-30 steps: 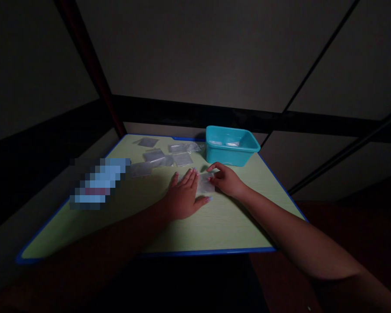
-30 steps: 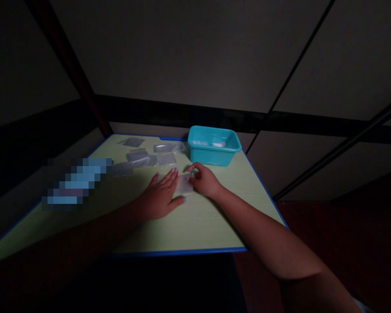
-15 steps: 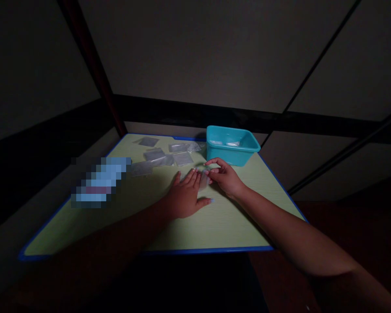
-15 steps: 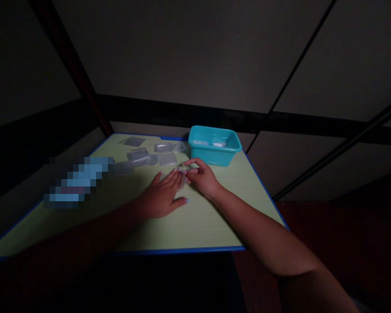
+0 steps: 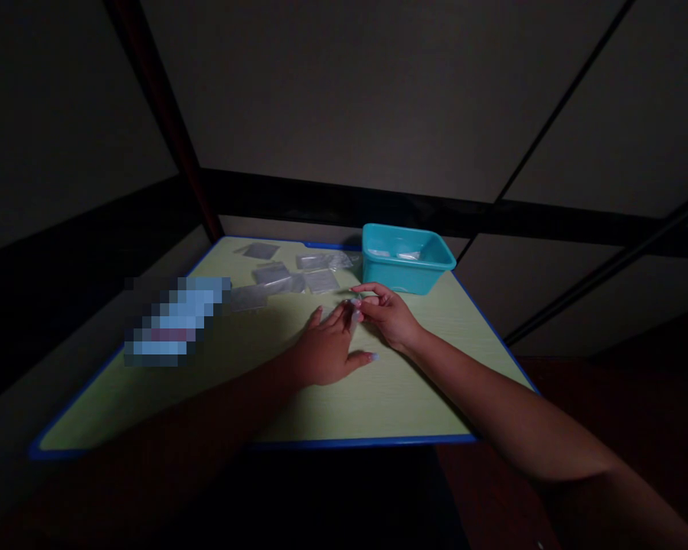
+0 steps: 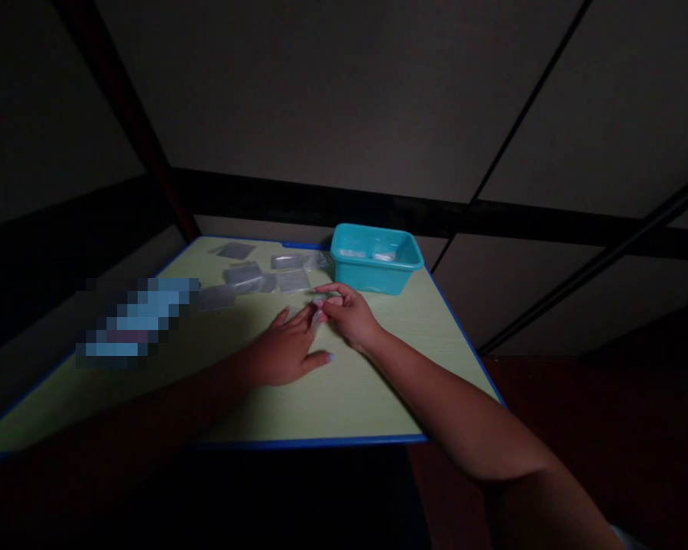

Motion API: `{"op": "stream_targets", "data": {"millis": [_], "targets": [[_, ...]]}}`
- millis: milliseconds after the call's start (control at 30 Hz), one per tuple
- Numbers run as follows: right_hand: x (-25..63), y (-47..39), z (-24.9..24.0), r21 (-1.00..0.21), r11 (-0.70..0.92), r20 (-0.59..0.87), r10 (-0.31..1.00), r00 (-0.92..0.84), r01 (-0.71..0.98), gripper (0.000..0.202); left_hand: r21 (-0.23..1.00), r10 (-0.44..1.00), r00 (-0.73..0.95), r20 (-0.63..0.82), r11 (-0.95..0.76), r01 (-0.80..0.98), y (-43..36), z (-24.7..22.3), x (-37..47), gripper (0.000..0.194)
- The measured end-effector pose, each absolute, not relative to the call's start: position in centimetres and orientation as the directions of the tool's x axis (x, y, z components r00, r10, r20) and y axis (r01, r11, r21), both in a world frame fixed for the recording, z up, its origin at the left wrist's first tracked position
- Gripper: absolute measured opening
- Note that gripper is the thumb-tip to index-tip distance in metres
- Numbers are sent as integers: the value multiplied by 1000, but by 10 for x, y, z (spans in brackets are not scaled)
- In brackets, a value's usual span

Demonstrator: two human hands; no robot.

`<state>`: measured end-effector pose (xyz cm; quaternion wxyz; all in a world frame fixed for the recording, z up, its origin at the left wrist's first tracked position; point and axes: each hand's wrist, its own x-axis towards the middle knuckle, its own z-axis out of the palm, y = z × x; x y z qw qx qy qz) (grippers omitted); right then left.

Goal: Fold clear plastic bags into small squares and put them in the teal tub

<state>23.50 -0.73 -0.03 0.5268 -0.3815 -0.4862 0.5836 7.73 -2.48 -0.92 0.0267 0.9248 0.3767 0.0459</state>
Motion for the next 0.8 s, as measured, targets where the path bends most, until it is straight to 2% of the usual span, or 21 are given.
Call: {"op": "stream_targets", "data": {"millis": [267,467,600,733,800], "targets": [[237,-5,-5,-963,-74,2,960,-281,-258,47,133,705,706,73,-708,693,-27,-4,78,61],[241,-4,-10,-967,-14,49,969,-241,-254,44,100,700,709,88,-714,693,-25,-3,76,55],[246,0,-14,-986,57,90,973,-210,-157,43,94,701,708,88,-714,694,-24,-5,75,53],[257,6,-14,-997,69,61,972,-226,28,42,73,692,713,107,-721,689,-23,-6,74,56],[261,8,-13,-996,65,47,966,-256,62,41,65,693,712,111,-720,691,-24,-6,74,58]]}}
